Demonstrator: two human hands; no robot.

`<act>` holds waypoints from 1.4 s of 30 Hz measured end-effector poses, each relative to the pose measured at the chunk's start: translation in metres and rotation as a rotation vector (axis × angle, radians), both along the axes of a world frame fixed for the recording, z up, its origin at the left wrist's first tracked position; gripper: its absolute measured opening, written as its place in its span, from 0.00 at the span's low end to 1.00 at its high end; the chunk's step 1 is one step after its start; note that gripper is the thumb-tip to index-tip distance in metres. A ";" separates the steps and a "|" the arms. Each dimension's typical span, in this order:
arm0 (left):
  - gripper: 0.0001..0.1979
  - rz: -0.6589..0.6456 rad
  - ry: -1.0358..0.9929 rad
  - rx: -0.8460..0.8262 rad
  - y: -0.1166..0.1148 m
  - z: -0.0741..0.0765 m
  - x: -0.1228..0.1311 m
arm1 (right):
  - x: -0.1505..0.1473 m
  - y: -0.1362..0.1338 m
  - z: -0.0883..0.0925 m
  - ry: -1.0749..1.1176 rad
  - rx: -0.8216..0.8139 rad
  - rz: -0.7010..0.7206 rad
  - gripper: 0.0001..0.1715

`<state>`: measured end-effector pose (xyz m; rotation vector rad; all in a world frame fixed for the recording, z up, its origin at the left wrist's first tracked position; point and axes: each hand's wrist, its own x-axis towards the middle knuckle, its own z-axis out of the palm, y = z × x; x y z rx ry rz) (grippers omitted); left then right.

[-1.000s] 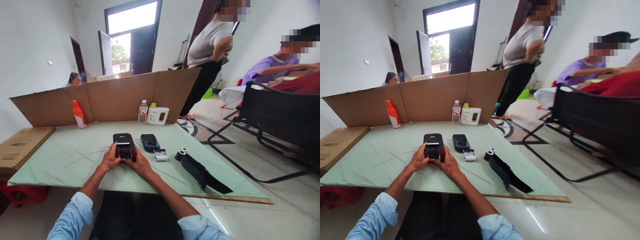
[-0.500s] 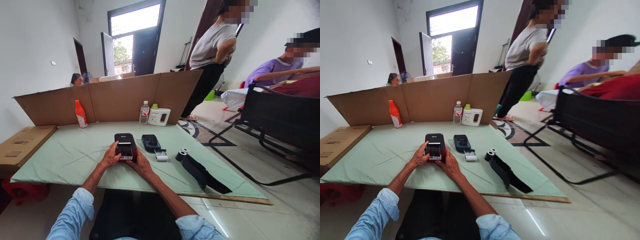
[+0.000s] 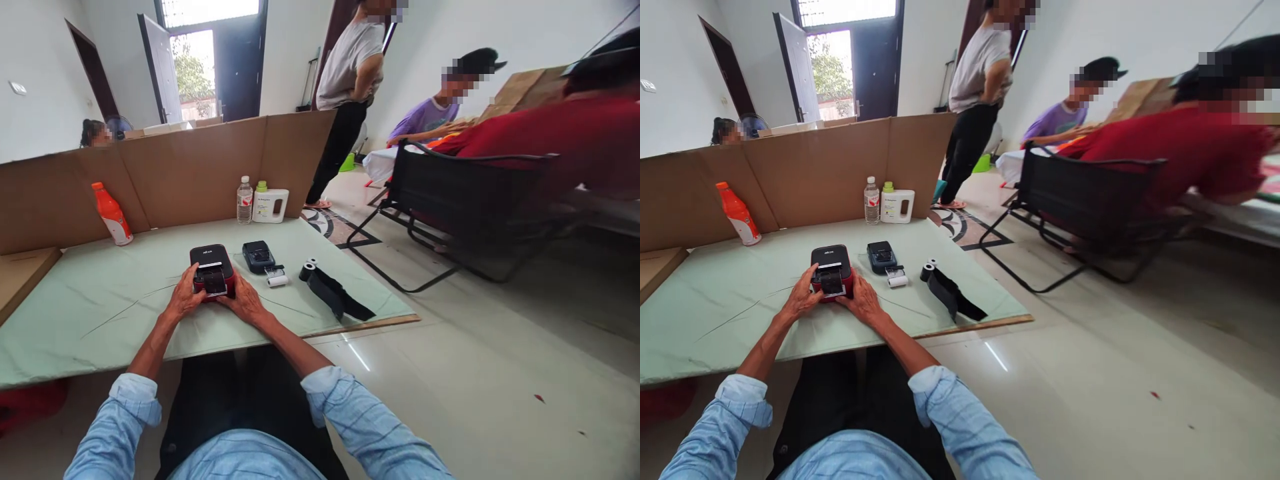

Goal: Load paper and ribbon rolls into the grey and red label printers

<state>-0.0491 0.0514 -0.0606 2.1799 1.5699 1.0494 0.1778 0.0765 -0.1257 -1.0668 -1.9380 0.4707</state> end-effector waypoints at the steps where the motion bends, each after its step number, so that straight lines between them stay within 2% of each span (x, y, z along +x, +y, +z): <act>1: 0.42 0.003 0.011 0.006 0.000 0.000 0.000 | 0.000 0.000 0.001 0.007 -0.021 0.005 0.57; 13: 0.48 0.016 -0.010 -0.021 -0.005 0.004 0.008 | 0.001 -0.001 0.005 0.042 -0.069 0.017 0.56; 17: 0.49 0.030 -0.023 -0.030 -0.009 0.005 0.001 | -0.004 -0.001 0.005 0.048 -0.028 0.048 0.54; 21: 0.48 0.073 -0.035 -0.001 -0.016 0.016 -0.025 | -0.034 0.010 0.012 0.047 0.011 0.099 0.54; 25: 0.48 0.168 -0.059 0.009 -0.024 0.032 -0.065 | -0.083 0.020 0.029 0.032 -0.040 0.173 0.55; 28: 0.48 0.224 -0.076 -0.007 -0.030 0.038 -0.093 | -0.118 0.020 0.037 0.035 -0.060 0.232 0.53; 33: 0.50 0.260 -0.124 -0.057 -0.039 0.023 -0.116 | -0.144 0.011 0.023 0.038 -0.111 0.282 0.52; 37: 0.51 0.270 -0.173 -0.020 -0.042 0.007 -0.114 | -0.142 0.007 0.010 0.026 -0.089 0.295 0.52; 42: 0.51 0.321 -0.213 0.019 -0.044 -0.001 -0.108 | -0.129 0.003 0.005 -0.075 -0.046 0.324 0.51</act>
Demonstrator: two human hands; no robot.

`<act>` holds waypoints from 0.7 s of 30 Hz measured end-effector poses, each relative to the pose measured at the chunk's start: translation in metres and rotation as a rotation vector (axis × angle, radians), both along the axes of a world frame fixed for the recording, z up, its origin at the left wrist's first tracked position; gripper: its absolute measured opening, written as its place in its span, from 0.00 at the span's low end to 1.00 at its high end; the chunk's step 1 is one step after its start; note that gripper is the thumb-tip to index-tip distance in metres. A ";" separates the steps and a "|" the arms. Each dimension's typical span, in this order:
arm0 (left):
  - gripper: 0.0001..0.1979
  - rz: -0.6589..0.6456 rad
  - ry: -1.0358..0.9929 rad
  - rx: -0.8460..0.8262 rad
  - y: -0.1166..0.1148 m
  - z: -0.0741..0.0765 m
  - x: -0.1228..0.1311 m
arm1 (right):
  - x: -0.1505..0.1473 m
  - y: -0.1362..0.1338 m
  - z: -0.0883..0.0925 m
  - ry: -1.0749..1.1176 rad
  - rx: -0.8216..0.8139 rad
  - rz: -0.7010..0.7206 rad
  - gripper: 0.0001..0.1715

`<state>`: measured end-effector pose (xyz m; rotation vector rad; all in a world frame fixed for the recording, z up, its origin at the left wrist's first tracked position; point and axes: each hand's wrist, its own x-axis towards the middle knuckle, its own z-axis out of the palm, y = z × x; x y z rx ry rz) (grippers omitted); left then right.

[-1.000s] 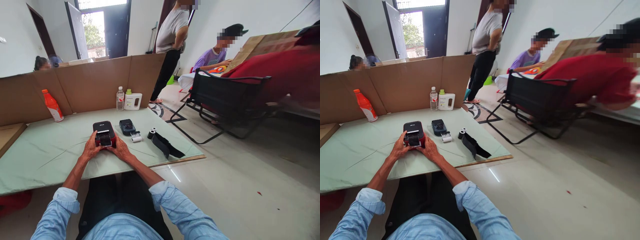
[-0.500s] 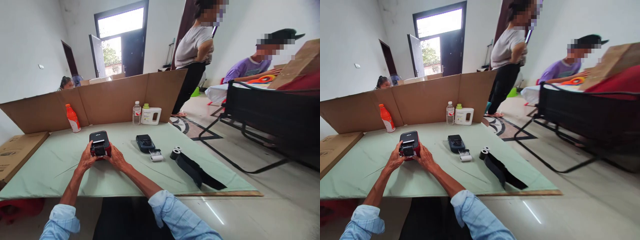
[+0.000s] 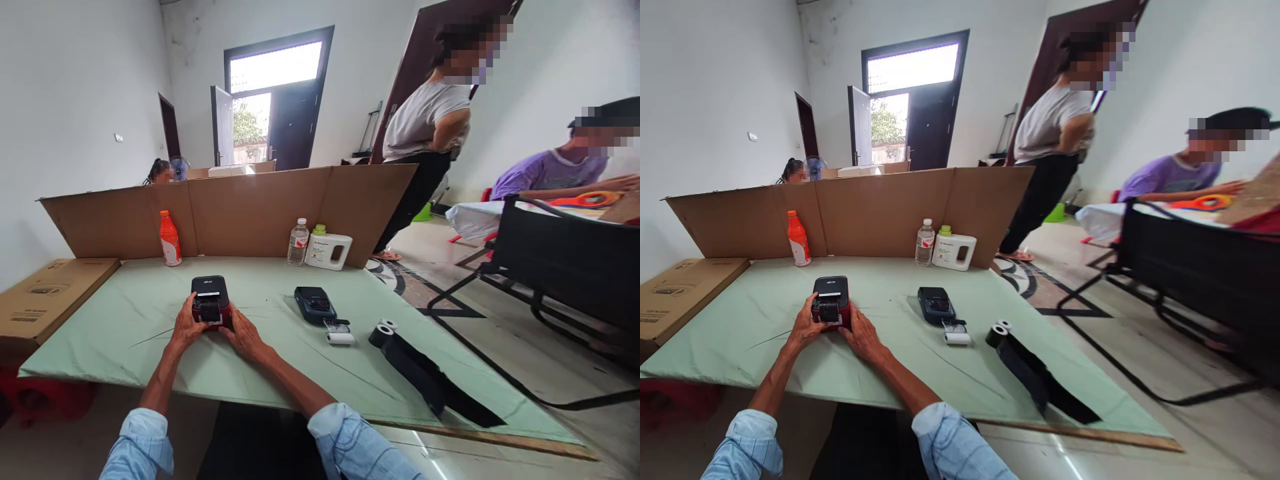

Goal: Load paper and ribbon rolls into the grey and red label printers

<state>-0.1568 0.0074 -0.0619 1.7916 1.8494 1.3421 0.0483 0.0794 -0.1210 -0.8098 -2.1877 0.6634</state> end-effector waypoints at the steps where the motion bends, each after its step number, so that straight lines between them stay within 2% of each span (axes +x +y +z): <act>1: 0.50 0.011 -0.002 0.002 0.000 0.000 0.001 | 0.003 -0.002 -0.001 -0.022 0.012 0.001 0.50; 8: 0.48 0.039 0.021 0.004 -0.001 0.004 0.003 | 0.019 -0.022 -0.003 -0.160 0.096 -0.032 0.48; 21: 0.48 0.103 0.084 -0.050 -0.001 0.025 0.009 | 0.023 -0.029 0.012 -0.127 0.065 -0.041 0.41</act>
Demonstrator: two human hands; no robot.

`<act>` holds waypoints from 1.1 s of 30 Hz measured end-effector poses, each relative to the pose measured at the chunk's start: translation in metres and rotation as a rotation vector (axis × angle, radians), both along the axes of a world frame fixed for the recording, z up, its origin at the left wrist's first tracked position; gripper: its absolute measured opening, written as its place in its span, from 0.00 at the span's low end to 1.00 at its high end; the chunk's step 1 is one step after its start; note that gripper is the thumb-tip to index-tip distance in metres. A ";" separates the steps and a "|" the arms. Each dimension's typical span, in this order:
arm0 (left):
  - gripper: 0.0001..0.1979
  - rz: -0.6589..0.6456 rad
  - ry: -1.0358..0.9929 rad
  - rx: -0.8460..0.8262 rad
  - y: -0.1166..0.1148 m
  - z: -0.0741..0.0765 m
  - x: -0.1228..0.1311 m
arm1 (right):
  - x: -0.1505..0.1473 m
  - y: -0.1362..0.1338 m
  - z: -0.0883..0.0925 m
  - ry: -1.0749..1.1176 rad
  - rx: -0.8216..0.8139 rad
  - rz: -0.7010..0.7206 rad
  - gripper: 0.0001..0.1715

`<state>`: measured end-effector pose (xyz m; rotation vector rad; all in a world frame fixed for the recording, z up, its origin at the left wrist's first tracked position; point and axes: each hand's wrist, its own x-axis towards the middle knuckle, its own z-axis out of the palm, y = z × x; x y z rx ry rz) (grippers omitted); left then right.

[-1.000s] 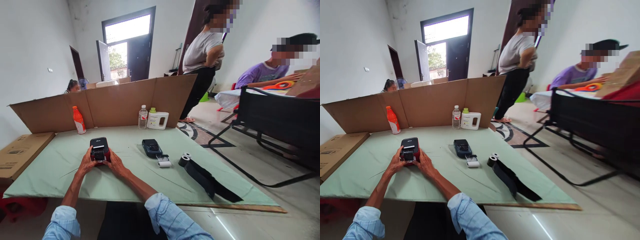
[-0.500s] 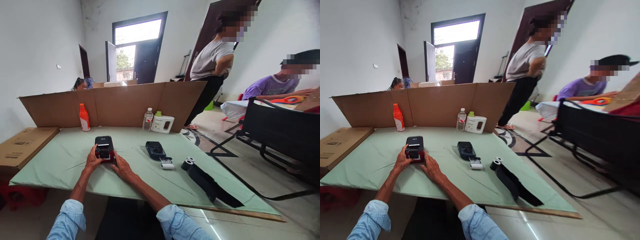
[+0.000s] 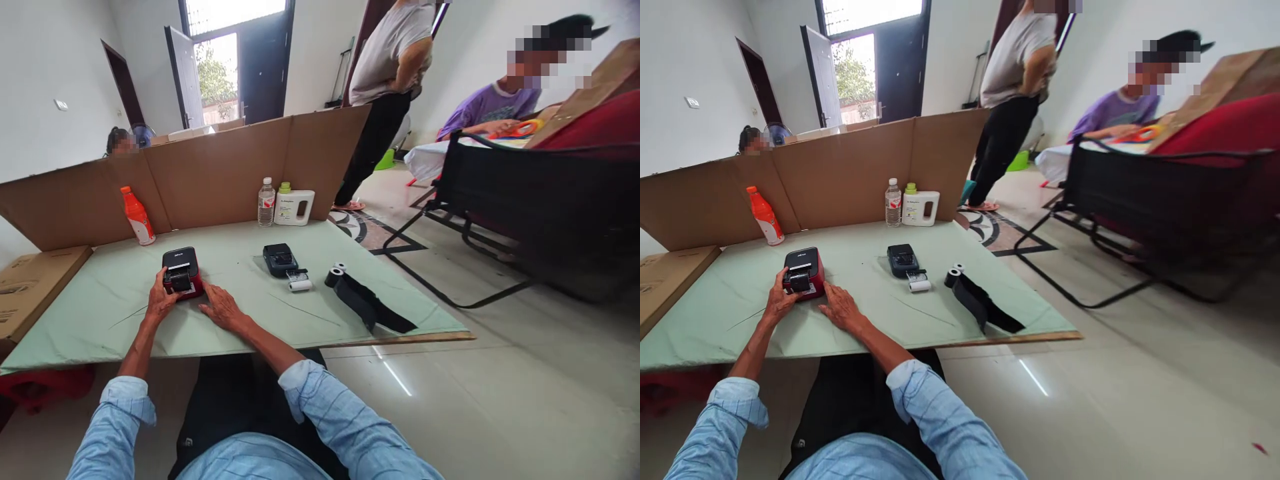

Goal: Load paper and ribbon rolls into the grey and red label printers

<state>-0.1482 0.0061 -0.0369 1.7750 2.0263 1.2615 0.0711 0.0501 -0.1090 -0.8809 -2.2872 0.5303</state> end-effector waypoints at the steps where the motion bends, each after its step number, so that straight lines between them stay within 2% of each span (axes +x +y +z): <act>1: 0.48 0.001 0.001 0.007 0.000 0.001 0.000 | 0.002 -0.001 0.000 0.004 0.001 0.005 0.41; 8: 0.48 0.010 0.041 0.001 -0.001 0.010 0.004 | 0.027 -0.008 0.003 0.012 0.021 -0.001 0.39; 16: 0.46 0.059 0.147 -0.015 0.007 0.017 -0.002 | 0.051 -0.016 0.015 -0.056 0.090 -0.012 0.26; 21: 0.42 0.040 0.163 0.048 0.016 0.022 -0.008 | 0.057 -0.018 0.022 -0.111 0.127 -0.039 0.27; 25: 0.43 0.107 0.171 0.014 0.024 0.021 -0.012 | 0.055 -0.014 0.022 -0.173 0.175 -0.039 0.27; 28: 0.40 0.108 0.204 0.031 0.017 0.020 -0.003 | 0.058 -0.012 0.020 -0.205 0.188 -0.045 0.27; 33: 0.32 0.085 0.327 0.326 -0.016 0.022 0.044 | 0.081 -0.016 0.016 -0.195 0.157 -0.100 0.28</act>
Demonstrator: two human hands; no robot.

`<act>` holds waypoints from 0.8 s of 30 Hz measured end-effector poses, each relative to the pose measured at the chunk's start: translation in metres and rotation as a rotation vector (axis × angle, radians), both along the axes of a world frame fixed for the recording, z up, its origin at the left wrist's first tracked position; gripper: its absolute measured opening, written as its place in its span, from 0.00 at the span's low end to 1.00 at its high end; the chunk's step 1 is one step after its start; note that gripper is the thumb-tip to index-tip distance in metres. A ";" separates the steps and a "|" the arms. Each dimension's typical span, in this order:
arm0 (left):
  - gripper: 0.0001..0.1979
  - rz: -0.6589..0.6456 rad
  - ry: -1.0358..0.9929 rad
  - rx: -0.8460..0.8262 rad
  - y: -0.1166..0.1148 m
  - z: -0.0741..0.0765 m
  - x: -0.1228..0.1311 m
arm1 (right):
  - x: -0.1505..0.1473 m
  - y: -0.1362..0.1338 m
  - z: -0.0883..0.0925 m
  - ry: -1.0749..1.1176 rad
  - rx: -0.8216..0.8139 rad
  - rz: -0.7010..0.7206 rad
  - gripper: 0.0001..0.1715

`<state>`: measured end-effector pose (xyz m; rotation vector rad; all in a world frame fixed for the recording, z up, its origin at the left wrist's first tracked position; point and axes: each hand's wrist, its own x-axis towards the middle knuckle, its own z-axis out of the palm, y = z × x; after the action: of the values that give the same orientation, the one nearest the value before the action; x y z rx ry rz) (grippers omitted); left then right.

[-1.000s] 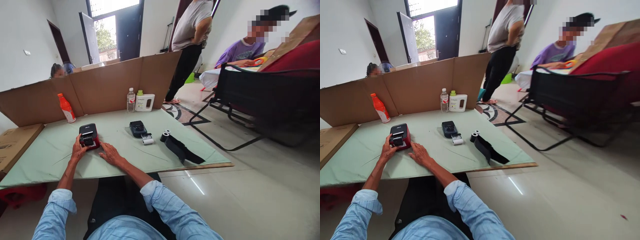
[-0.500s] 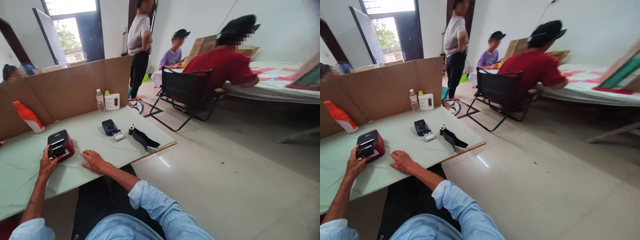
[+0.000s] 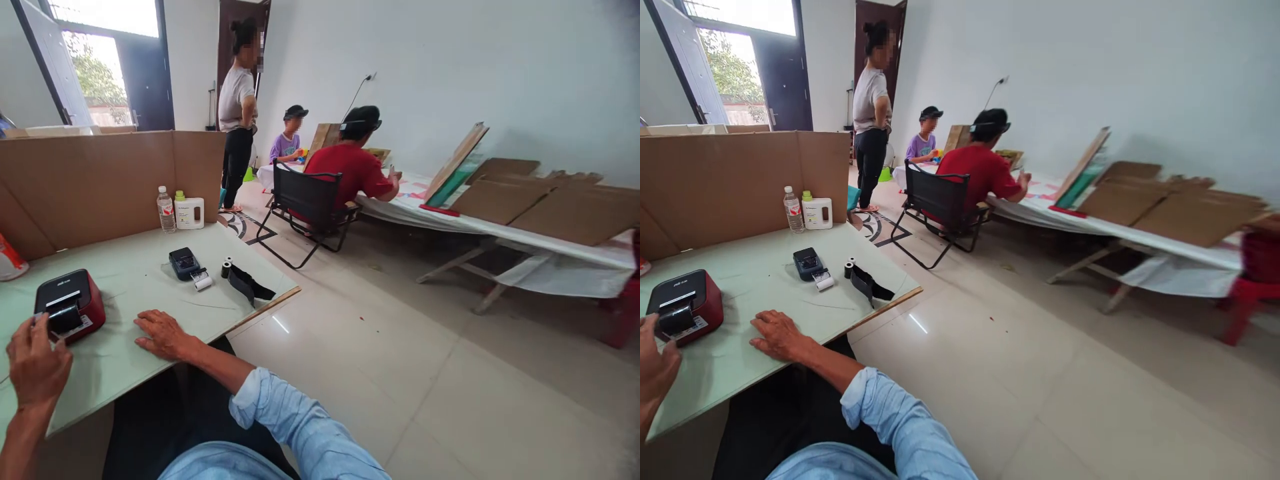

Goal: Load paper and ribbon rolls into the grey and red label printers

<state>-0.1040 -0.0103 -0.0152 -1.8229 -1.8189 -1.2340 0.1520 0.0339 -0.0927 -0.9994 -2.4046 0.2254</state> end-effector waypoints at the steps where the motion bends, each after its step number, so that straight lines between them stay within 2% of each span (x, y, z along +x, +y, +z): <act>1: 0.31 -0.020 0.013 0.036 -0.003 0.000 0.011 | 0.006 0.000 -0.001 0.016 -0.005 -0.017 0.28; 4: 0.28 -0.131 0.047 0.061 0.001 -0.002 0.041 | 0.024 0.004 0.001 0.091 -0.011 -0.083 0.26; 8: 0.26 -0.290 0.094 -0.059 0.033 -0.013 0.071 | 0.052 0.025 0.017 0.229 0.006 -0.261 0.24; 11: 0.27 -0.384 0.083 -0.302 0.067 -0.020 0.096 | 0.078 0.053 0.032 0.282 -0.015 -0.416 0.27; 15: 0.33 -0.475 -0.127 -0.678 0.114 -0.024 0.135 | 0.107 0.095 0.040 0.289 -0.100 -0.544 0.27; 20: 0.31 -0.538 -0.212 -0.728 0.167 -0.029 0.175 | 0.124 0.134 0.033 0.250 -0.272 -0.590 0.21; 24: 0.25 -0.590 -0.277 -0.712 0.190 -0.038 0.196 | 0.128 0.152 0.027 0.231 -0.370 -0.579 0.20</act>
<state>0.0916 0.1795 -0.0531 -2.8597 -2.1331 -1.1263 0.2800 0.1855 -0.0653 -1.6830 -1.8079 0.5477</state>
